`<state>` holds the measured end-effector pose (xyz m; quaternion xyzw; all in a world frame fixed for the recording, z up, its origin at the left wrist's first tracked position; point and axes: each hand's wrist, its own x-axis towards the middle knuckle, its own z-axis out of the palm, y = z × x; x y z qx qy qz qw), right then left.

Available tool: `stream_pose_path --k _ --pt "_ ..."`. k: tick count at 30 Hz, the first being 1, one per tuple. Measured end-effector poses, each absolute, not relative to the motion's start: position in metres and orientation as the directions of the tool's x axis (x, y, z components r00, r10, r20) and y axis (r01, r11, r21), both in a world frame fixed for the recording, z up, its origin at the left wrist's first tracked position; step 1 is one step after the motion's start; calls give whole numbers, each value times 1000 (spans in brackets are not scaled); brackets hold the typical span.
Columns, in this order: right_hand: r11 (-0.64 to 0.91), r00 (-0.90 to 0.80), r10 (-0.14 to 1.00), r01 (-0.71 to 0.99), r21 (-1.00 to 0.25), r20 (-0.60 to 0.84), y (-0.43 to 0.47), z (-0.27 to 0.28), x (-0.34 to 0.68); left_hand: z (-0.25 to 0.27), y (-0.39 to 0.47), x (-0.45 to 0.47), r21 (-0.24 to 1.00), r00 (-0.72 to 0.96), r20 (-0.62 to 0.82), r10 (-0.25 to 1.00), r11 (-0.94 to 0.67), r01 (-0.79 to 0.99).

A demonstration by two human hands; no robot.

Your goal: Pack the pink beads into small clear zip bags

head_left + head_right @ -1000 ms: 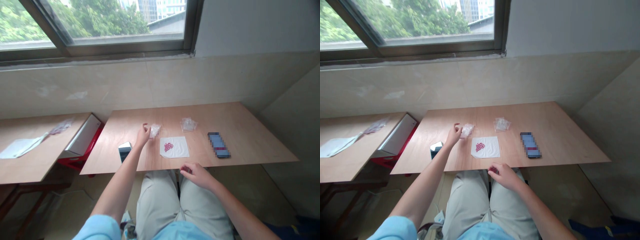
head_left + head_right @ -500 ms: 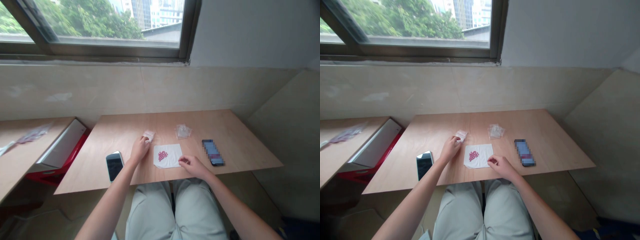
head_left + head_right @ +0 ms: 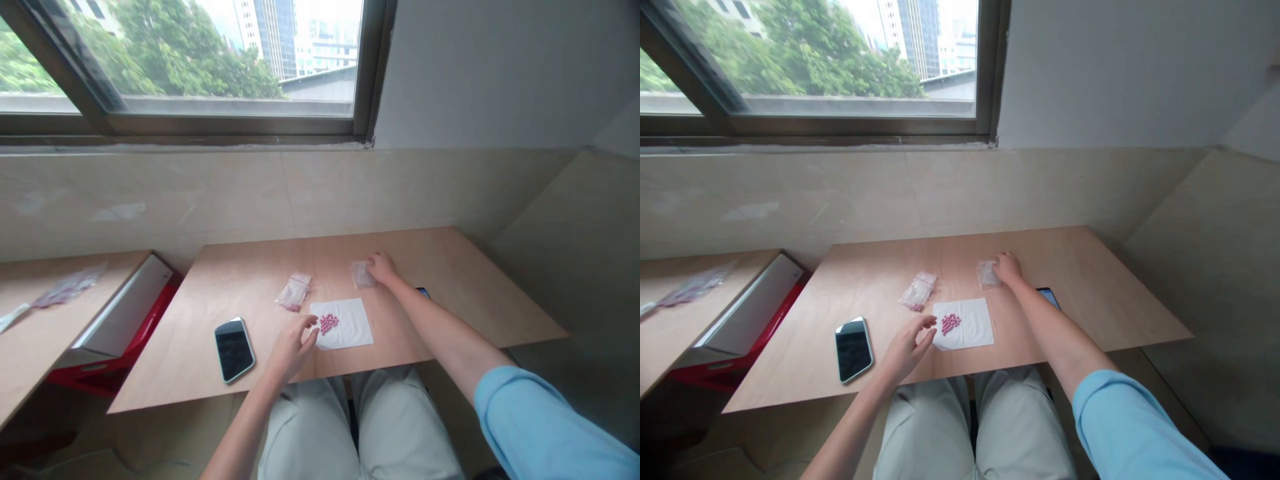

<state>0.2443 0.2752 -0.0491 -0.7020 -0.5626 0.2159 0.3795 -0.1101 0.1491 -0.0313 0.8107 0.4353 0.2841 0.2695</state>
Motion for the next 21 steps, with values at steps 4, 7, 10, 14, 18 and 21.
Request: stream_pose_path --k 4,7,10,14,18,21 --pt "-37 227 968 557 -830 109 276 -44 242 -36 134 -113 754 461 194 866 -433 495" --pt "-13 197 977 457 -889 87 265 -39 237 -36 134 -114 783 466 224 856 -443 438" --pt "6 194 978 341 -940 76 234 -36 228 -27 132 -108 804 451 229 863 -428 413" --pt "5 174 985 34 -999 10 166 -40 206 -7 119 -90 829 429 182 885 -373 418" --pt "-97 58 992 -213 -972 -111 104 -49 180 4 101 -66 847 471 153 869 -361 391" --pt "-89 45 994 -122 -989 -96 73 -52 165 3 88 -50 860 480 107 870 -324 394"
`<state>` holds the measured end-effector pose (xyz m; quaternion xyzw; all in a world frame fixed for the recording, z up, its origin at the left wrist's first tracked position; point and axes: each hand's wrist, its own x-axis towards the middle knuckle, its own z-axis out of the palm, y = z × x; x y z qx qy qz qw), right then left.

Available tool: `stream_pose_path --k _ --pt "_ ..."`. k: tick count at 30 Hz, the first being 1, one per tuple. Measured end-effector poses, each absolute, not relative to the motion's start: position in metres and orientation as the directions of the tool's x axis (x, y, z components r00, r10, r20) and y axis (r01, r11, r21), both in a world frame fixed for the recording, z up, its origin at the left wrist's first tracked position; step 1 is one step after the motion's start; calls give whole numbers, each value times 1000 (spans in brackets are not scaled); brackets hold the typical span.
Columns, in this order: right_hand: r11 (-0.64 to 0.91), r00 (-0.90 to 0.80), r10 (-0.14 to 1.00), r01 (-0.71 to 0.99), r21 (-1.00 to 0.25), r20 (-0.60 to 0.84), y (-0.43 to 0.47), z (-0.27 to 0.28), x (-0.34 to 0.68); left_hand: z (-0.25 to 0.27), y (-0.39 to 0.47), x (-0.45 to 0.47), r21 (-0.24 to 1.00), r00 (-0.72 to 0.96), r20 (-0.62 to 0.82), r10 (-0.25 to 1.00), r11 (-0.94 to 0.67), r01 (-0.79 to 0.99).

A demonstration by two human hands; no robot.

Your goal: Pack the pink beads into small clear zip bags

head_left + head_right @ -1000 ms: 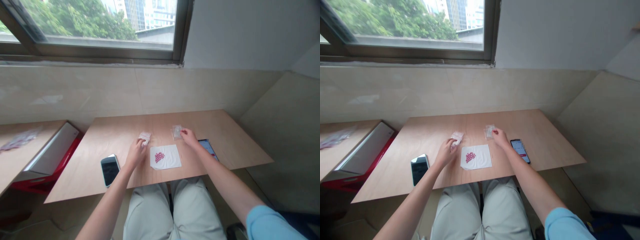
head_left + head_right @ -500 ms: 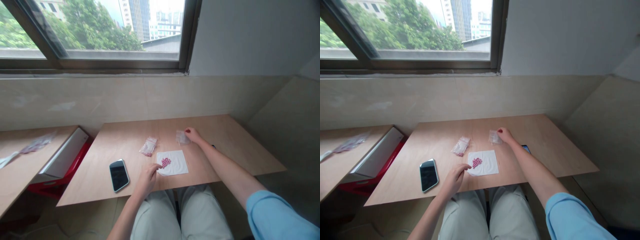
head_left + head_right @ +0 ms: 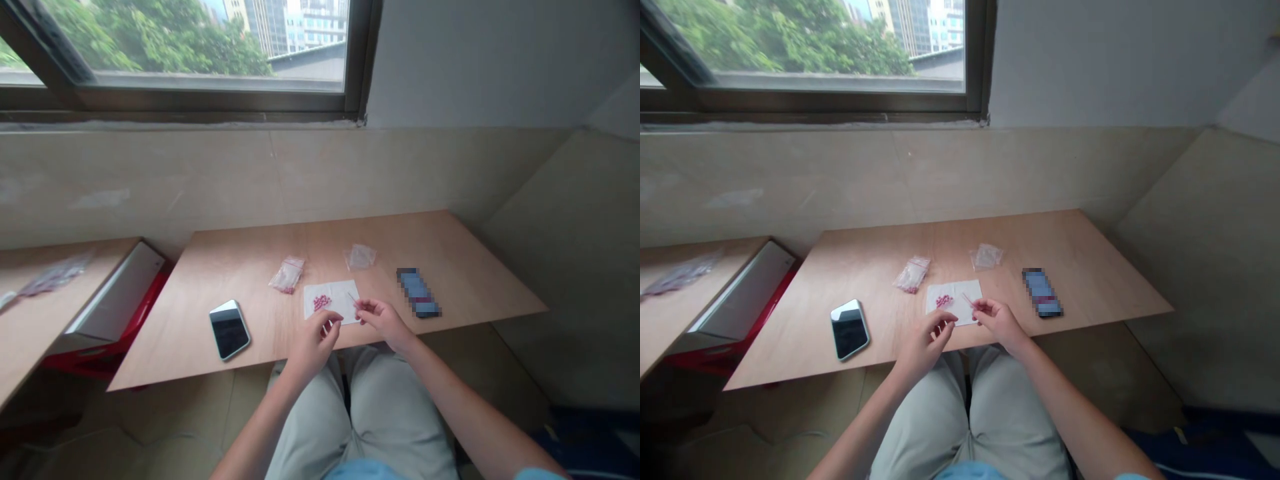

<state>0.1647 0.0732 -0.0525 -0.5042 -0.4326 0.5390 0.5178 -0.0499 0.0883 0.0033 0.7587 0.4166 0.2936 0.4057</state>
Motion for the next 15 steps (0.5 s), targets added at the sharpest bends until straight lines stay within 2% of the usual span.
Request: stream_pose_path --k 3,7,11,15 --pt "-26 37 999 25 -999 -25 52 -50 155 -1 77 -39 905 476 29 879 -225 362" --pt "81 -71 995 217 -973 67 31 -41 147 -10 64 -33 961 456 -41 889 -89 260" --pt "129 -190 977 197 -972 92 22 -41 143 -21 55 -34 947 407 -57 912 -80 312" --pt "62 -189 981 130 -990 37 26 -54 144 -25 54 -37 898 440 -1 898 -192 396"
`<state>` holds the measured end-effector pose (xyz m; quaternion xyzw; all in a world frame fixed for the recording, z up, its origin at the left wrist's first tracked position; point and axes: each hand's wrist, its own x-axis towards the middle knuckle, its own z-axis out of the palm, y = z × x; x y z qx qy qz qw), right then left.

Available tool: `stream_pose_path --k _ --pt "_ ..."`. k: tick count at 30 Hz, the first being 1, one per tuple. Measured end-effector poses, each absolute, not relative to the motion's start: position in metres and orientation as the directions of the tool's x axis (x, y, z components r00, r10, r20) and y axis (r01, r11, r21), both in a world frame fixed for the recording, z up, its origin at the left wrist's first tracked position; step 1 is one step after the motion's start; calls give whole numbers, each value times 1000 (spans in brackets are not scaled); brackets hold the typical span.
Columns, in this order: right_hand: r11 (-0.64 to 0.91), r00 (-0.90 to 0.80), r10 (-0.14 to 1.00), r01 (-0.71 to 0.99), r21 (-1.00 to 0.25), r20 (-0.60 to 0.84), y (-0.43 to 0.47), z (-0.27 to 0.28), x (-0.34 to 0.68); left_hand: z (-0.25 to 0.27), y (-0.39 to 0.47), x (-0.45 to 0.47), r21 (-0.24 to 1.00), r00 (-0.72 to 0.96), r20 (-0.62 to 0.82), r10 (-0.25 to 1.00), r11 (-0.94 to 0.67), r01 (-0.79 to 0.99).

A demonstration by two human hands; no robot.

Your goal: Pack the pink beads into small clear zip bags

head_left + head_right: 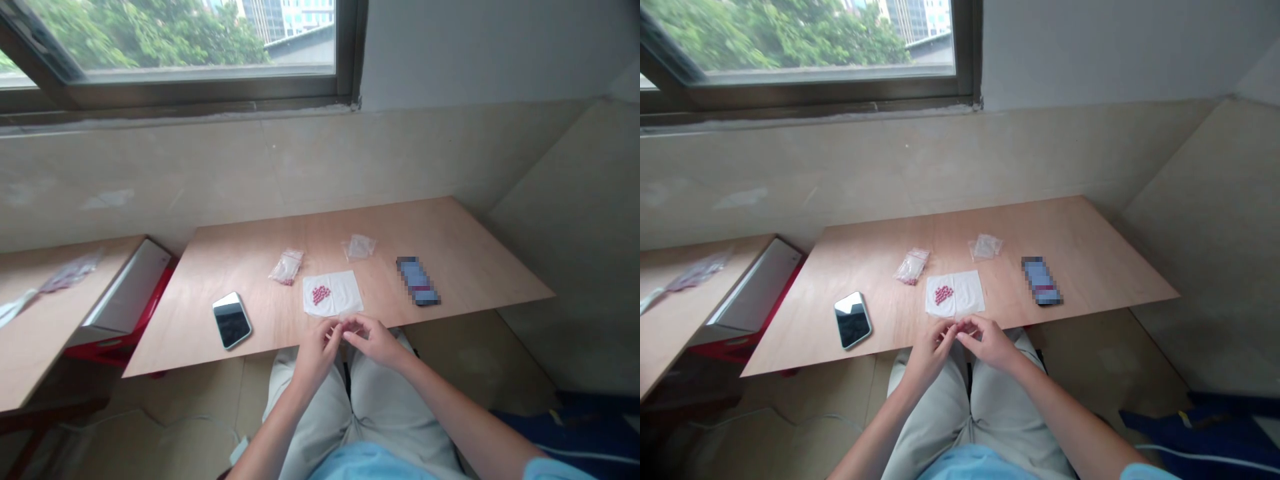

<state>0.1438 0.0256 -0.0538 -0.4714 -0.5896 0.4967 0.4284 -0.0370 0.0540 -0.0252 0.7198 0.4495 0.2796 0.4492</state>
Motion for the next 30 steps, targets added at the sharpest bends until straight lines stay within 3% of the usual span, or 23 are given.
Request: stream_pose_path --k 4,16,26,30 --pt "1 -158 987 48 -999 -6 31 -64 147 -28 55 -39 862 493 46 869 -284 420" --pt "-33 -91 995 106 -994 -43 29 -69 136 -37 54 -43 707 568 111 815 -467 531" --pt "-43 -4 999 59 -997 -43 27 -61 140 -27 49 -43 699 535 201 821 -503 508" --pt "-79 -71 994 13 -997 -79 26 -60 141 -21 49 -43 671 597 233 768 -571 473"
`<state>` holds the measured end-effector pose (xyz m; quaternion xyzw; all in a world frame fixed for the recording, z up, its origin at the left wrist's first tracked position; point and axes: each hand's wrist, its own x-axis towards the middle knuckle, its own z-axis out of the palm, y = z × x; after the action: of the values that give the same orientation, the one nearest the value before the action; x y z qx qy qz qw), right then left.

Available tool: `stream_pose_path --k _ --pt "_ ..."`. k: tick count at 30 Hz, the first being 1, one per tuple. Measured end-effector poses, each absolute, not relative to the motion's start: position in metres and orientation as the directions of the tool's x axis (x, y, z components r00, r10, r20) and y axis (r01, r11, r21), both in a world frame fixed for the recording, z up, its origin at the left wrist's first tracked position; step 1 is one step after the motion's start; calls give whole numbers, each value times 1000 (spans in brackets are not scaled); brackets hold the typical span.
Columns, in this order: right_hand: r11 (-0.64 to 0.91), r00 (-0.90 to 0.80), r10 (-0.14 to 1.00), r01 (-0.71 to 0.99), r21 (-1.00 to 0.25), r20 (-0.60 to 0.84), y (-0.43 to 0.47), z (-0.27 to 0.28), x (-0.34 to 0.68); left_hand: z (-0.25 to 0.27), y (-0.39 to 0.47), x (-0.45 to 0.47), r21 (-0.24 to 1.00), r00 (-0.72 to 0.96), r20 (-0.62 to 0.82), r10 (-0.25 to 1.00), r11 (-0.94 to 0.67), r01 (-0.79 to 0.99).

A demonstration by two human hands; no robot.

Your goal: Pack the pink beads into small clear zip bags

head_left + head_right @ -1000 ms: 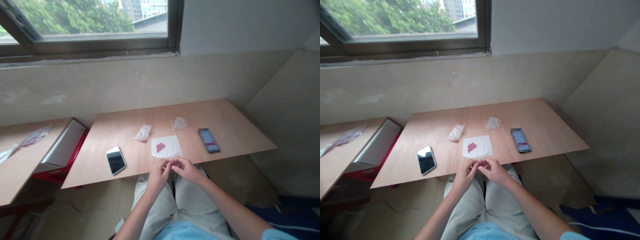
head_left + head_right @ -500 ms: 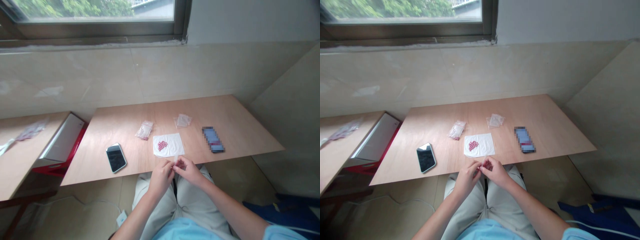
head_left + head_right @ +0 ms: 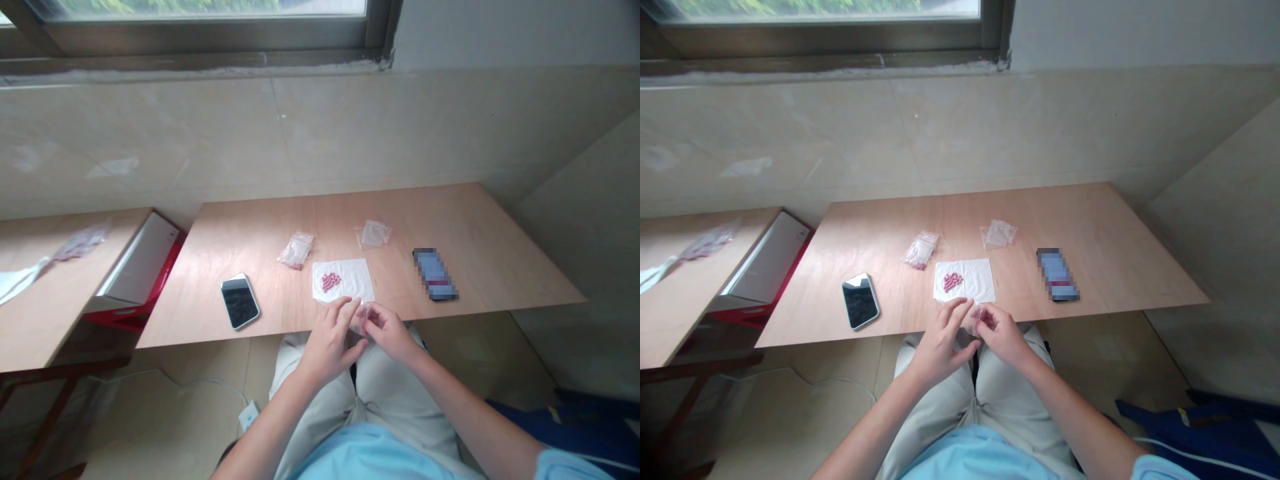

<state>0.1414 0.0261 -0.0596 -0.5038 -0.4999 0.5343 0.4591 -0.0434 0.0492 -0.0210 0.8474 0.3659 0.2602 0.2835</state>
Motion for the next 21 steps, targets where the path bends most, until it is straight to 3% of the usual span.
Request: stream_pose_path --k 6,14,21 --pt "-136 -205 969 29 -990 -139 23 -59 140 -17 52 -45 685 670 200 715 -591 426" --pt "-179 -166 972 -83 -980 -164 24 -58 139 -14 56 -48 718 642 153 751 -531 450" --pt "-137 -105 985 34 -990 -140 22 -62 139 -18 57 -50 761 589 90 803 -437 480"
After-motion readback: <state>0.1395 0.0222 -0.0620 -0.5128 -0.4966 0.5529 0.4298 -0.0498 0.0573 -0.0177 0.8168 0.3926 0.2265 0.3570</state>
